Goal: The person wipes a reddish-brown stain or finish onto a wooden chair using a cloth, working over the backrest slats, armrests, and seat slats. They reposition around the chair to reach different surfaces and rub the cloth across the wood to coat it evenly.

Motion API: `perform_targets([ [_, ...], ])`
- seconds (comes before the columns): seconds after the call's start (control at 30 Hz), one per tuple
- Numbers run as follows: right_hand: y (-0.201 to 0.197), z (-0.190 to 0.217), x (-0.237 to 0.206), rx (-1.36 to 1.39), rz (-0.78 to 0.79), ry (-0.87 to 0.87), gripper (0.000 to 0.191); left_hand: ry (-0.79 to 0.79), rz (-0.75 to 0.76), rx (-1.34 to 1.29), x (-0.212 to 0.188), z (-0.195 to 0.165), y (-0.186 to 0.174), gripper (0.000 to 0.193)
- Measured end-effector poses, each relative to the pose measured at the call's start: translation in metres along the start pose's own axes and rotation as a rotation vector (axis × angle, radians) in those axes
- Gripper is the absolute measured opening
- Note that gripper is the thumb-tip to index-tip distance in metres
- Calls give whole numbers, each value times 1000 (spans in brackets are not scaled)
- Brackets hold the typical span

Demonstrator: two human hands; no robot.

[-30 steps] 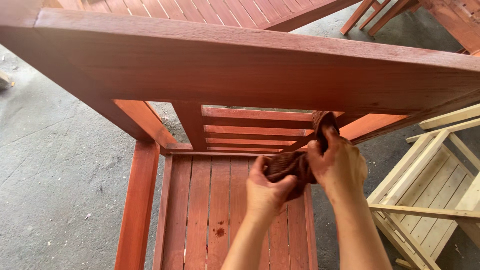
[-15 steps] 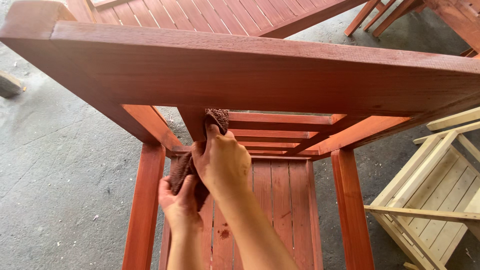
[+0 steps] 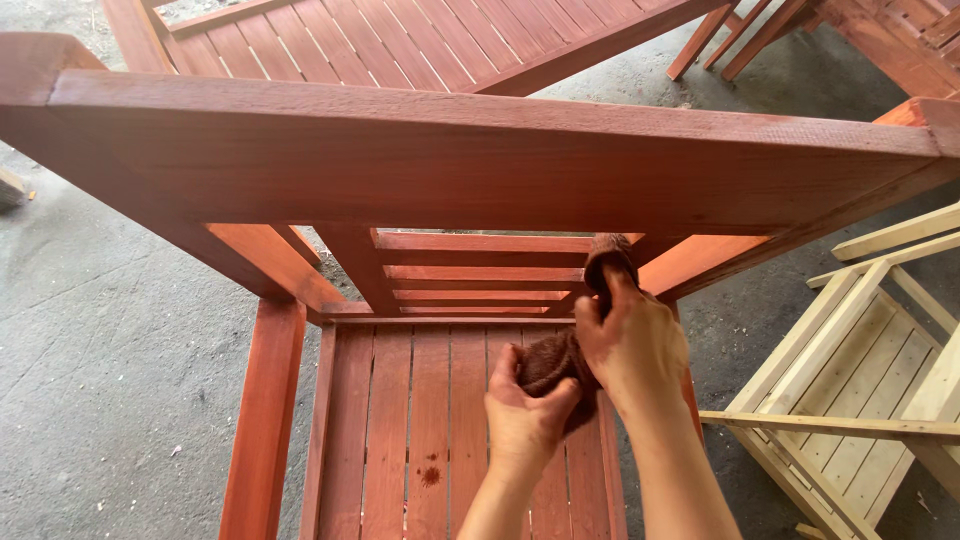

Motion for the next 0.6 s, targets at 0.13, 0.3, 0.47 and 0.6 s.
perform_targets([
  [0.13, -12, 35, 8, -20, -113, -60, 54, 95, -91, 18, 8, -20, -20, 43],
  [0.3, -16, 20, -14, 1, -22, 28, 51, 37, -149, 186, 4, -38, -26, 44],
  [0.47, -33, 31, -16, -76, -175, -68, 42, 70, -130, 329, 2, -40, -4, 38],
  [0.6, -21, 29, -3, -134, -26, -12, 42, 146, -128, 249, 6, -37, -4, 35],
])
Point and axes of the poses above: each hand's wrist, its own x-axis towards the middle knuckle, its own y-axis out of the palm, z = x × y, the point moved 8 cm from there along x, towards the middle knuckle, and after that the axes turned 14 degrees about z, right-handed, at the moved point
